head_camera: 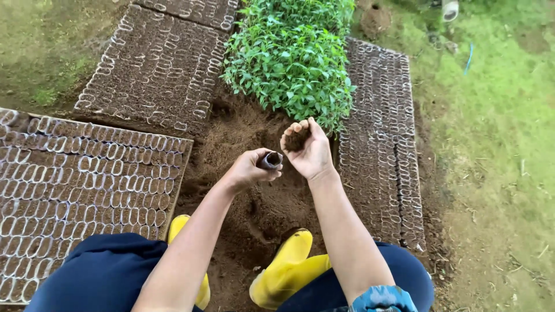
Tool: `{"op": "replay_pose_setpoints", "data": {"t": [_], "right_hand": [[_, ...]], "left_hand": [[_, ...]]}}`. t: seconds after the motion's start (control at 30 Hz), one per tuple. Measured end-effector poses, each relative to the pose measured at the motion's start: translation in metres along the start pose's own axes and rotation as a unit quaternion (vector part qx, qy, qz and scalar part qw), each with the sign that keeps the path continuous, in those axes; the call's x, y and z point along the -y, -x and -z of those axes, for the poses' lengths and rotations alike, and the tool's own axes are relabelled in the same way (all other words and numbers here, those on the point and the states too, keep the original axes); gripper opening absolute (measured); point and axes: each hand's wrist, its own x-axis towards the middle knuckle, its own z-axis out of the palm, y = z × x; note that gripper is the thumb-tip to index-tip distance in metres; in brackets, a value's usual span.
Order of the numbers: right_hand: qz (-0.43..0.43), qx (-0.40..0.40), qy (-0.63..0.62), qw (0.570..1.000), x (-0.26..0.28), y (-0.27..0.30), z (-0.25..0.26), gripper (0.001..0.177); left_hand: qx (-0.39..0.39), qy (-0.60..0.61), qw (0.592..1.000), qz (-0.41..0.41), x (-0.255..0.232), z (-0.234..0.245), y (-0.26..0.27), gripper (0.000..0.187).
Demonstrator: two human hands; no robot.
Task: The person fills small plastic seedling pots with soil from a pile, places them into a tray, and presses the soil down. They repeat this process for multiple pots, arranging them in rows within the tray.
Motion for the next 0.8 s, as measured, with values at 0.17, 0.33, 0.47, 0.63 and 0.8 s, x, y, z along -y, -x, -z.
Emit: {"op": "replay_pose_setpoints", "data": {"t": [0.17,0.33,0.47,0.63,0.8], "right_hand": [[0.021,0.045,0.085,0.995,-0.01,0.015,-0.023,0.033],[0.052,0.093,0.149,0.983,-0.012,0.029,-0.034,0.034],[0.134,0.115,0.465,0.868,0.0,0.06,-0.049,0.043],[0.237,0.092,0.779,0.574,0.003,0.064,-0.03,0.046],[0.214,0.125,0.869,0.429,-0.016,0.079,-0.035,0.051]], "left_hand": [[0.014,-0.018,1.0,-0.02,-0.016,-0.005,0.009,0.042],[0.023,-0.02,0.999,-0.039,-0.022,-0.003,0.012,0.037],[0.017,-0.004,0.999,-0.047,-0.037,-0.004,0.02,0.04],[0.004,-0.018,0.998,-0.061,-0.048,-0.008,0.017,0.039],[-0.033,-0.26,0.963,-0.059,-0.015,-0.002,0.003,0.019]]}}
